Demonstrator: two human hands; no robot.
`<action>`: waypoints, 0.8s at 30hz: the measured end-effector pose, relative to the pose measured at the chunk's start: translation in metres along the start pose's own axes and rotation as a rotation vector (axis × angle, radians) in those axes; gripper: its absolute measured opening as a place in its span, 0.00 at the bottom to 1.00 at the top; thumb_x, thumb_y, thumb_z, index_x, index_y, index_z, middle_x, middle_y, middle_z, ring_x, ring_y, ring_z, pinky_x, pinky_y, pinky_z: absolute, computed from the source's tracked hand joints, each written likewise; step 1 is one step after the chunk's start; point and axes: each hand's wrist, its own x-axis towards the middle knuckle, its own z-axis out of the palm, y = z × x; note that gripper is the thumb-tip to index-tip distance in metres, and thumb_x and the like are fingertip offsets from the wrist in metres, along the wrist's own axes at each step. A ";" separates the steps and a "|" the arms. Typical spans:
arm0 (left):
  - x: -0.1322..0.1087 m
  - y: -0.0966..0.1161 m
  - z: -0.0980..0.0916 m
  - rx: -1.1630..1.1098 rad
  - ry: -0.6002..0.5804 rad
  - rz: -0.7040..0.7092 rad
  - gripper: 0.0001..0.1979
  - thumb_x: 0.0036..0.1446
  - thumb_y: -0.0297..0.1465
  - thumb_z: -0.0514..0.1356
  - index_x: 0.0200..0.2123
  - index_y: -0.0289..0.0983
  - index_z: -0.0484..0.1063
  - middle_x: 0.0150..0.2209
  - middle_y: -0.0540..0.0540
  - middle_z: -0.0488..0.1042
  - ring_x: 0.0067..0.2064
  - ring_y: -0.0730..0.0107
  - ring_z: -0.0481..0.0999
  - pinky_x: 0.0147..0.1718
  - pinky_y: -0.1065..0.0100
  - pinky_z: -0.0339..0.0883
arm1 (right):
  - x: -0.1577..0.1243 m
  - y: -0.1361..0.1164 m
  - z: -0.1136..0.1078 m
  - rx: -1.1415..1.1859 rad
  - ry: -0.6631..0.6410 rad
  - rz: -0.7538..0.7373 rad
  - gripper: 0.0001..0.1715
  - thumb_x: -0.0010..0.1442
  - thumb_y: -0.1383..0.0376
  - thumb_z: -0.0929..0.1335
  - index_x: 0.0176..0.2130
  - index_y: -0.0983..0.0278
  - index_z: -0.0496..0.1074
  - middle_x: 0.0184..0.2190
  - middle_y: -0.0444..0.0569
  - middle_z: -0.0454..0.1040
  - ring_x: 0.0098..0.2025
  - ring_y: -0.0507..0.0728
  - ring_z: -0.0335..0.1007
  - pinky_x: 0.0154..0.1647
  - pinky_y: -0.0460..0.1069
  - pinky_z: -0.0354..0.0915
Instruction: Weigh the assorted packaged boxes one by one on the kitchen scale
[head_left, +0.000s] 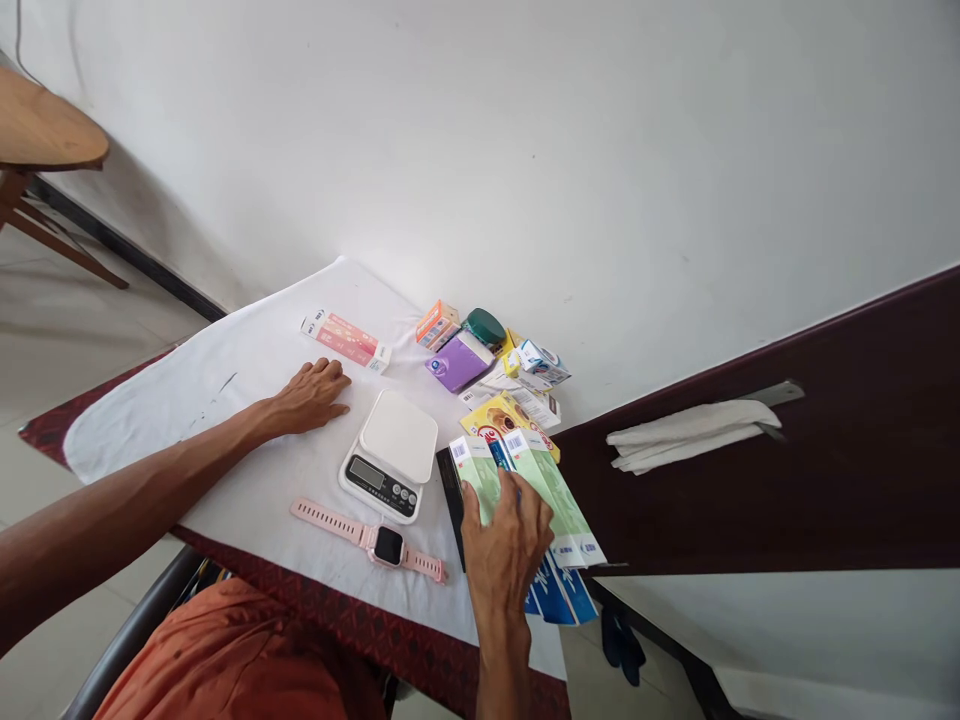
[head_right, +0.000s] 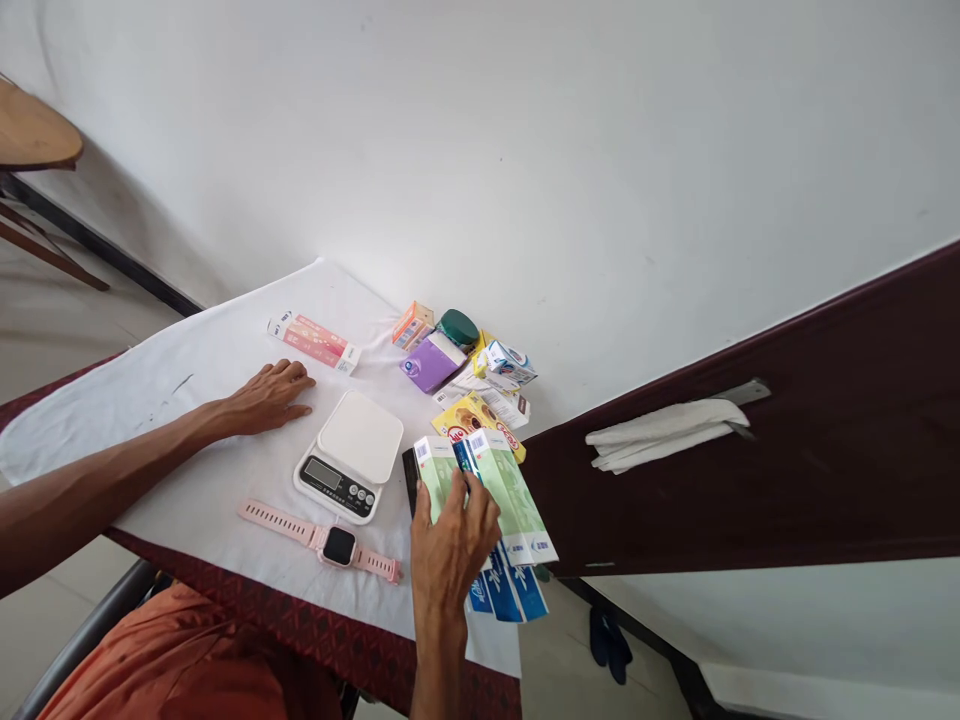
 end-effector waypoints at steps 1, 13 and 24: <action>0.000 0.000 0.000 -0.002 -0.002 -0.002 0.12 0.65 0.37 0.57 0.49 0.39 0.72 0.52 0.39 0.69 0.52 0.52 0.68 0.50 0.56 0.60 | 0.011 -0.011 0.000 0.028 -0.007 -0.033 0.24 0.70 0.52 0.61 0.55 0.64 0.72 0.53 0.63 0.73 0.55 0.73 0.66 0.48 0.64 0.64; 0.000 0.003 0.001 -0.015 0.020 -0.001 0.11 0.63 0.34 0.60 0.47 0.38 0.72 0.51 0.37 0.69 0.51 0.51 0.68 0.49 0.54 0.61 | 0.160 -0.147 0.120 0.211 -0.522 -0.319 0.35 0.61 0.62 0.71 0.63 0.66 0.62 0.65 0.63 0.64 0.67 0.67 0.57 0.62 0.62 0.60; 0.001 0.007 -0.004 0.032 -0.017 -0.008 0.11 0.64 0.35 0.62 0.46 0.35 0.72 0.50 0.36 0.70 0.50 0.53 0.68 0.48 0.56 0.61 | 0.175 -0.155 0.159 0.272 -0.604 -0.302 0.22 0.58 0.59 0.73 0.50 0.63 0.69 0.51 0.55 0.75 0.55 0.62 0.69 0.51 0.55 0.65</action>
